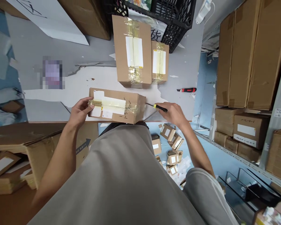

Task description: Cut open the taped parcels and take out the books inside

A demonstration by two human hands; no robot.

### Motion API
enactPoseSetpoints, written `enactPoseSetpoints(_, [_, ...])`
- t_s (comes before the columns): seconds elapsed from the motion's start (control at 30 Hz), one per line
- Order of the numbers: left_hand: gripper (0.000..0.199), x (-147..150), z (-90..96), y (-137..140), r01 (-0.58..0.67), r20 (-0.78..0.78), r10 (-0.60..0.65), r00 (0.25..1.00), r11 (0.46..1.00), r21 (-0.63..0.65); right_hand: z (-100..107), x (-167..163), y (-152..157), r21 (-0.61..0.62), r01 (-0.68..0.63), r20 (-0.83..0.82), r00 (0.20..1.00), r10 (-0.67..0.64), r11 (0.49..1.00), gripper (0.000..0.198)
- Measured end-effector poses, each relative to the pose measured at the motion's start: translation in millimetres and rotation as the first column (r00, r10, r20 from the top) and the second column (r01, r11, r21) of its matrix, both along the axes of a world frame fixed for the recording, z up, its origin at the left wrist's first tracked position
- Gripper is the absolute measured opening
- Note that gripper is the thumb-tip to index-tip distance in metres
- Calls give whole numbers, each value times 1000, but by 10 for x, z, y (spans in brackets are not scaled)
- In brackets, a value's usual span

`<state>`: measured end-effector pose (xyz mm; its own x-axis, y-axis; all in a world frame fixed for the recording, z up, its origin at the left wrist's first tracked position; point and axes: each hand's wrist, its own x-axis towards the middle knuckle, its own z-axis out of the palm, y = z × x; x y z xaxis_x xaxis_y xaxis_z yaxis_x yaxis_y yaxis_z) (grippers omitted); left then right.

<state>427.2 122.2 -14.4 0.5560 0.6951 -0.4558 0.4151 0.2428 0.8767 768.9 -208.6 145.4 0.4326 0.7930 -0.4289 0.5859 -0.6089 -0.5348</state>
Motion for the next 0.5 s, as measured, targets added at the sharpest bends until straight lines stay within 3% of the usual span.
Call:
enactPoseSetpoints(0.07, [88, -70, -61, 98, -40, -3, 40, 999, 999, -25, -348, -118, 14, 95, 343, -210, 924, -318, 934, 53])
enactPoseSetpoints(0.13, [88, -124, -120, 171, -56, -25, 55, 998, 998, -35, -753, -357, 120, -3, 600, -385, 737, -555, 800, 62])
enactPoseSetpoints(0.2, [85, -176, -169, 226, -60, -39, 59, 998, 998, -17, -1077, -658, 276, -110, 707, -474, 580, -662, 699, 61])
enactPoseSetpoints(0.27, [79, -234, -206, 274, -66, -54, 68, 996, 997, 45, -1236, -939, 425, -169, 752, -538, 470, -699, 637, 60])
enactPoseSetpoints(0.37, [67, -297, -259, 316, -55, -93, 69, 993, 988, 145, -1162, -1184, 559, -132, 802, -584, 412, -700, 582, 60])
enactPoseSetpoints(0.5, [60, -151, -404, 171, 19, -81, -9, 997, 992, 122, -781, -1148, 556, -10, 851, -520, 444, -730, 525, 59])
